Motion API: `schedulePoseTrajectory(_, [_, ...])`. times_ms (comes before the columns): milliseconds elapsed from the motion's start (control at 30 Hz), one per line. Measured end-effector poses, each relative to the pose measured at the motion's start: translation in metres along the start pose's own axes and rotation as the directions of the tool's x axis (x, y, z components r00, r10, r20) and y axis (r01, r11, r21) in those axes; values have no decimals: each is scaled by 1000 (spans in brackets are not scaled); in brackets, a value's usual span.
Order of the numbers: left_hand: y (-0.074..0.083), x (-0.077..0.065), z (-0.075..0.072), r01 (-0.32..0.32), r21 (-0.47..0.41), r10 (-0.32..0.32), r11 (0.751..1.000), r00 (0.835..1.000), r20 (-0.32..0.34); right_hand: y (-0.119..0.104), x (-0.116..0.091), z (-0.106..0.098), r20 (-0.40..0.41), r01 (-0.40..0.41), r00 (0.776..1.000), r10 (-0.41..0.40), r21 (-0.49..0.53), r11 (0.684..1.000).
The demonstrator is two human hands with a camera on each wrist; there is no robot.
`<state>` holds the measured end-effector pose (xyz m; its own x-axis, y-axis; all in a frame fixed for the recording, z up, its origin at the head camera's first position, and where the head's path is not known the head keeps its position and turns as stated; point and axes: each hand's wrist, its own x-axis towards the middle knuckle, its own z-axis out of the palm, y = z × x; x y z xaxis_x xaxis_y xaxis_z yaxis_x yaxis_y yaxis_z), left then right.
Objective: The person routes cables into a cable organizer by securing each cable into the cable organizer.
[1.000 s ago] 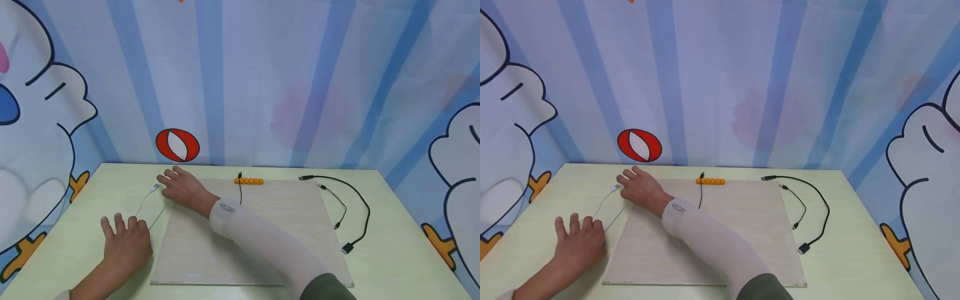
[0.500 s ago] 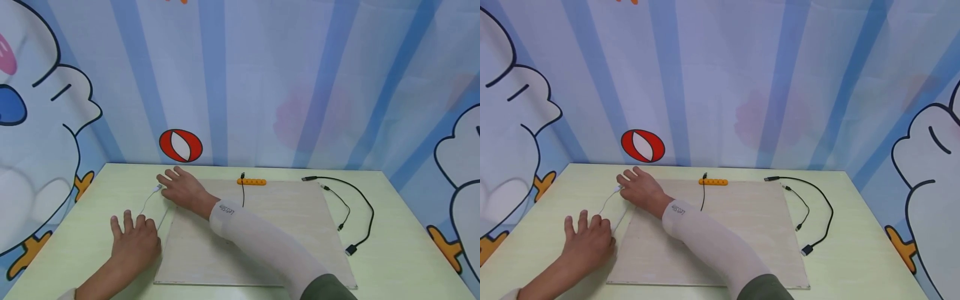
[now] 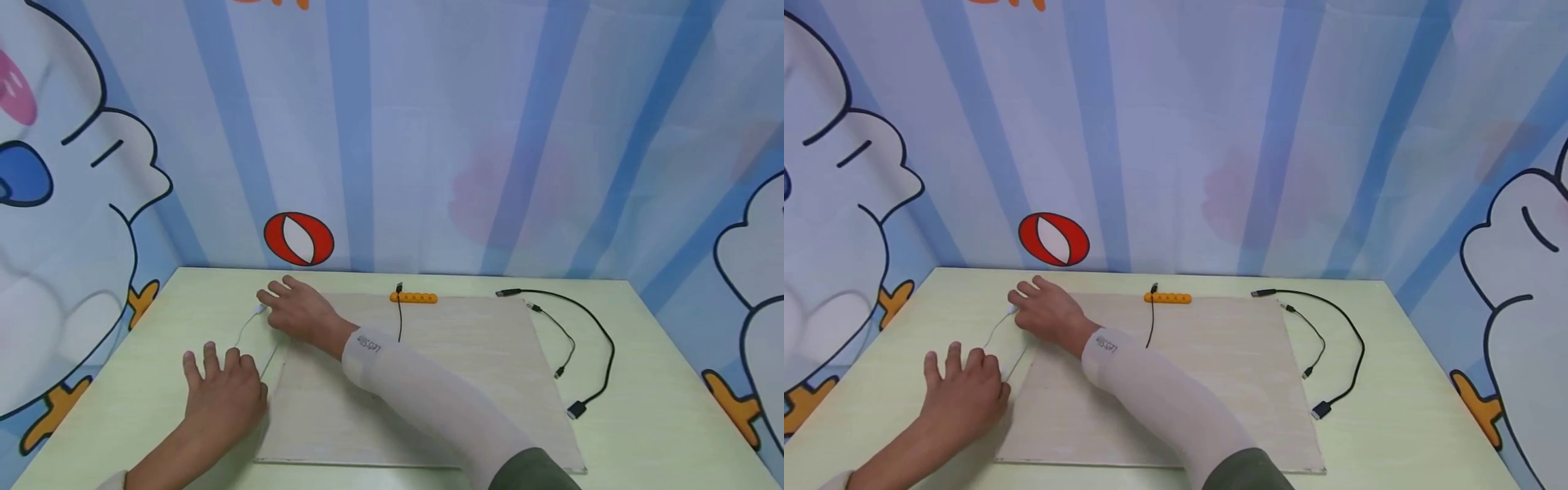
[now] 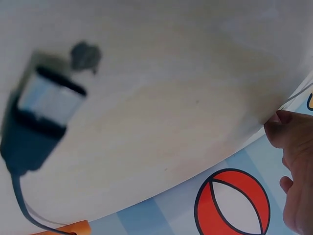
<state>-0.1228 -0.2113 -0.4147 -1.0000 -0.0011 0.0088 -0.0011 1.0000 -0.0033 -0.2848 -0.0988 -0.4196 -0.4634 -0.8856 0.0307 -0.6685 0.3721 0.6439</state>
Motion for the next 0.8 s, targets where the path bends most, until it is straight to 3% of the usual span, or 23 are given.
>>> schedulePoseTrajectory(300, [1,0,0,3,-14,-3,1000,1000,4,9,-2,-2,33,129,992,-126,-132,983])
schedulePoseTrajectory(600, [8,2,4,-14,-42,15,999,1000,22,25,-14,5,-35,166,984,-175,-175,970])
schedulePoseTrajectory(800, [15,3,8,-37,-68,40,997,998,47,35,-25,11,-30,220,973,-229,-184,958])
